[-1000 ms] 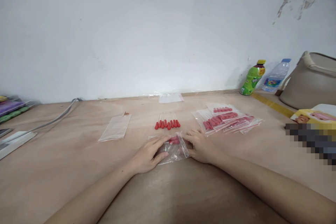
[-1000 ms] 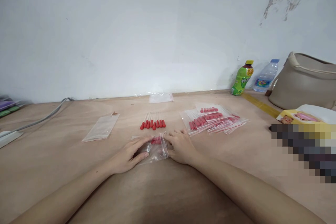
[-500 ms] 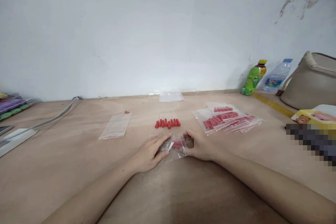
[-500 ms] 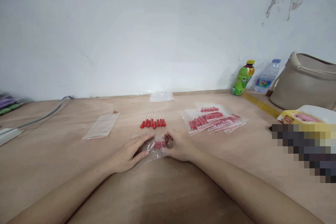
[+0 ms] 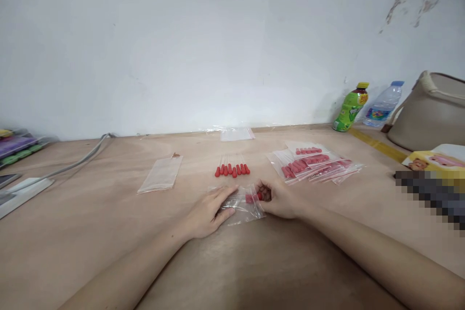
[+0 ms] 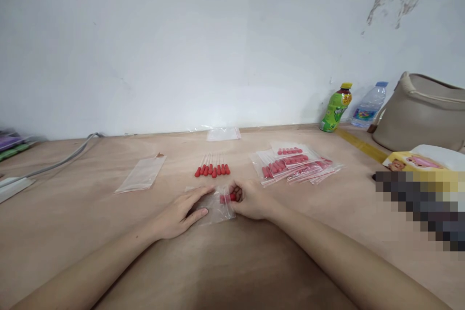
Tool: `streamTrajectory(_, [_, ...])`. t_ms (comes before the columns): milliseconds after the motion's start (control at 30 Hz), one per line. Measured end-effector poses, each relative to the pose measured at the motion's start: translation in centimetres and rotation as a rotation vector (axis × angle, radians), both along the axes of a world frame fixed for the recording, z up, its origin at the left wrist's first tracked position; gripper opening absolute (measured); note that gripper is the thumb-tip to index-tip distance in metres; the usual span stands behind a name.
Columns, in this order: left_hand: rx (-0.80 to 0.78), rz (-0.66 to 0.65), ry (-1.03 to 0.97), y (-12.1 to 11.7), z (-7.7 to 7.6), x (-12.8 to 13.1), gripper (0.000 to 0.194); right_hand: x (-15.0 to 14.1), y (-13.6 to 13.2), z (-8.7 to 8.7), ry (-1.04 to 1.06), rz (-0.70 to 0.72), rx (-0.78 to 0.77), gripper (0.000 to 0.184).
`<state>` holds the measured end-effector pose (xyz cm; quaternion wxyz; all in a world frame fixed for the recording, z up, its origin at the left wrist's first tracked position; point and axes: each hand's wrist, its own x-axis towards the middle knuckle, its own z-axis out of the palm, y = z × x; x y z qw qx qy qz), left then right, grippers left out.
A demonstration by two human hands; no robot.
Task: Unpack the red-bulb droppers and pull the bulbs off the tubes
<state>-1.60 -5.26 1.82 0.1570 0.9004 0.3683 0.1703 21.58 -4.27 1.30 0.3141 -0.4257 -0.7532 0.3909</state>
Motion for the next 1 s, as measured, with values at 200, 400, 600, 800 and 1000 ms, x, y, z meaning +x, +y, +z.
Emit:
streamTrajectory(200, [0.086,0.035,0.055,-0.2,-0.5,-0.1,0.043,2.5,1.2,1.6,0.143,0.099,-0.238,0.022])
streamTrajectory(400, [0.209,0.144,0.254,-2.0,0.8,0.5,0.036,6.6,2.9,4.8,0.216,-0.033,-0.367,0.032])
streamTrajectory(600, [0.127,0.352,0.237,-1.2,2.7,0.2,0.031,8.1,3.4,6.4,0.207,-0.285,0.028,0.026])
streamTrajectory(800, [-0.104,0.512,0.031,1.6,1.3,-1.2,0.035,4.1,5.1,2.1,-0.103,-0.364,0.638,0.02])
streamTrajectory(1000, [-0.137,0.453,0.023,1.2,1.1,-1.0,0.024,1.3,6.9,-1.4,-0.513,-0.11,0.779,0.029])
